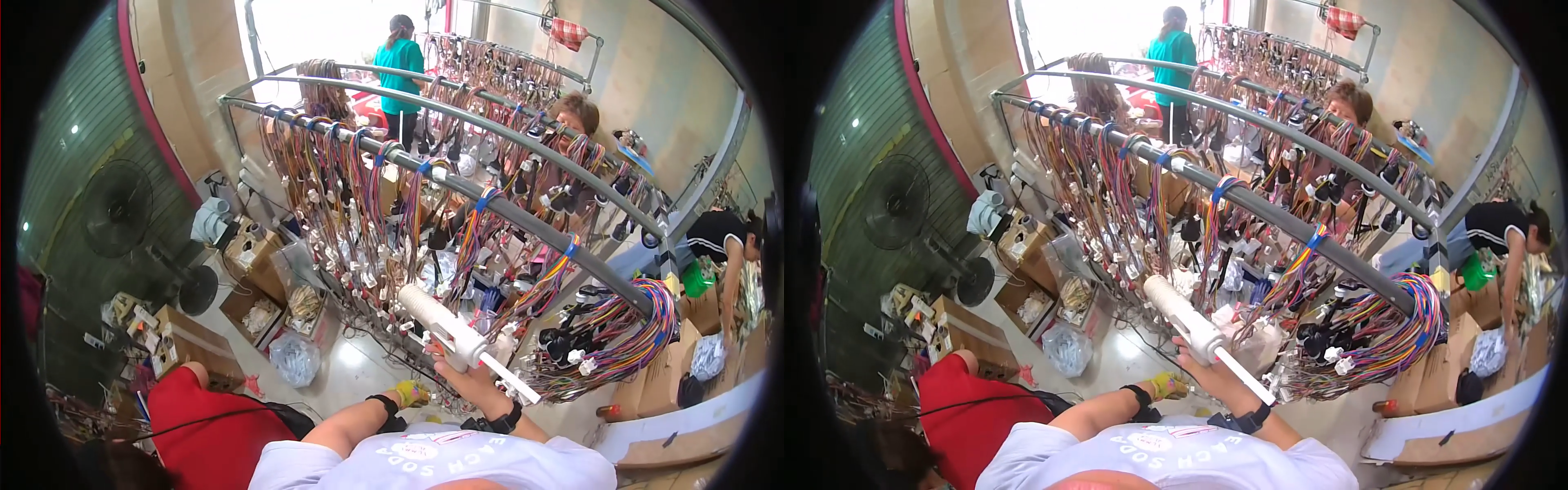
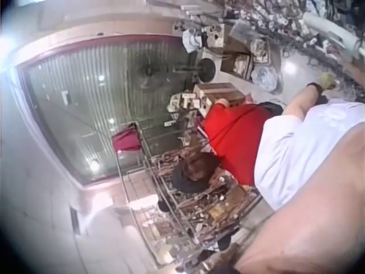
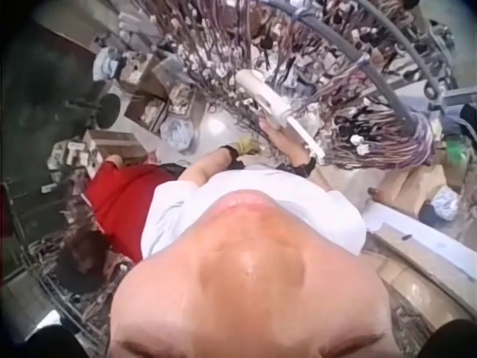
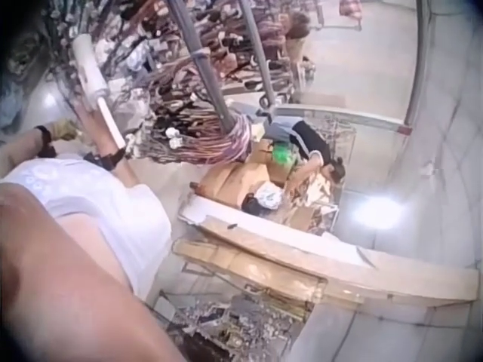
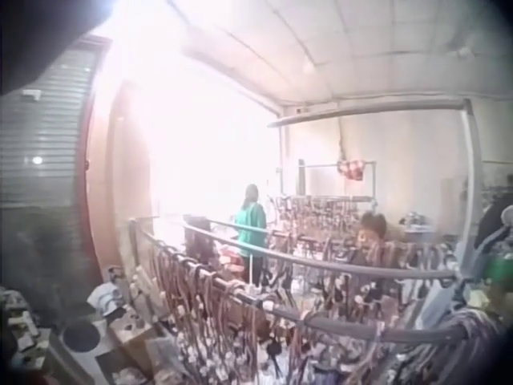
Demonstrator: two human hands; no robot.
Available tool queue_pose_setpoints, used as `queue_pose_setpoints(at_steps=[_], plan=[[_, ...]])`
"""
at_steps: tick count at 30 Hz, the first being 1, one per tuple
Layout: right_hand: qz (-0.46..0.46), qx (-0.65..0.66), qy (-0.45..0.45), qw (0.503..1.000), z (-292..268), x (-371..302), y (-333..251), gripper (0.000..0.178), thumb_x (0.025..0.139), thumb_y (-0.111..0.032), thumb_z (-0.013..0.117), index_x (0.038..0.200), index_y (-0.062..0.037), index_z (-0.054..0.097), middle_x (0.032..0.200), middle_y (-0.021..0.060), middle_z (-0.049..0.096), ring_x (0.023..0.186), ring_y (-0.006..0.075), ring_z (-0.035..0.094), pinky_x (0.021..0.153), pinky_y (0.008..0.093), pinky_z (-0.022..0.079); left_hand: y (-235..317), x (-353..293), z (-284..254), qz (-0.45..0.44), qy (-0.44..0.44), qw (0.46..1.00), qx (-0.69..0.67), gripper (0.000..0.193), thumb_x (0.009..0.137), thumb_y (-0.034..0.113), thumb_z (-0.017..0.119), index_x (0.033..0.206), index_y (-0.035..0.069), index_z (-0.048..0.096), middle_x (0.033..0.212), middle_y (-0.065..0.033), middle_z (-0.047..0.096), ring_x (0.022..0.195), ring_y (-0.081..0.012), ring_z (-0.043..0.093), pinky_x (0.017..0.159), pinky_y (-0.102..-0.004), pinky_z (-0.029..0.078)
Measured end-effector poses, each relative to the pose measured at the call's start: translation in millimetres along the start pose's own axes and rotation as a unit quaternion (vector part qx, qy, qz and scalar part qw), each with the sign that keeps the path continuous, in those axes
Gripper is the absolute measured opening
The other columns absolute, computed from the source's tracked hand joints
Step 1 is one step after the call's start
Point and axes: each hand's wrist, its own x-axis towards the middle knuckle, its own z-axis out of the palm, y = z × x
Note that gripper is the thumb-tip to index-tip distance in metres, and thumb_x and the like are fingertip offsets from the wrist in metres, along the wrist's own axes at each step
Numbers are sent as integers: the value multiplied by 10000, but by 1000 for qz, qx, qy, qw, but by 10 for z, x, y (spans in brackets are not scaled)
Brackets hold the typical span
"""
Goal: The person applies glue to wire connectors using a glue gun, sets the tool aside on a box, and attaches a small component to a connector. Finally, they handle various wires and connectors on the rack by hand.
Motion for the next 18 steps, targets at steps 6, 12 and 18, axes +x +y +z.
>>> queue_pose_setpoints(at_steps=[6, 12, 18], plan=[[27, -19, -13, 999, 14, 41, -41, 490, 856, -27, 577, 1315, -20, 406, 1204, 93, 556, 1124, 171, 531, 929, 292, 438, 94, -38, -4, 10, -37, 997, 65, 293, 763, 155, 718, 1023, 76, 610, 887, -66, 633, 794, -203, 621, 702, -334, 515], [32, -14, 9, 999, 14, 45, -1, 405, 855, -59, 597, 1245, -24, 492, 1118, 35, 620, 989, 94, 557, 851, 243, 452, -21, 115, -79, 1, -21, 997, 77, 305, 764, 170, 714, 1039, 92, 607, 889, -69, 631, 802, -208, 618, 726, -334, 515], [20, -30, -1, 999, -7, 31, 52, 399, 850, -55, 597, 1237, -24, 502, 1123, 43, 621, 987, 89, 551, 850, 241, 446, -184, 259, -194, 69, -58, 989, 117, 302, 759, 173, 714, 1035, 97, 616, 874, -65, 635, 784, -196, 625, 704, -317, 517]])
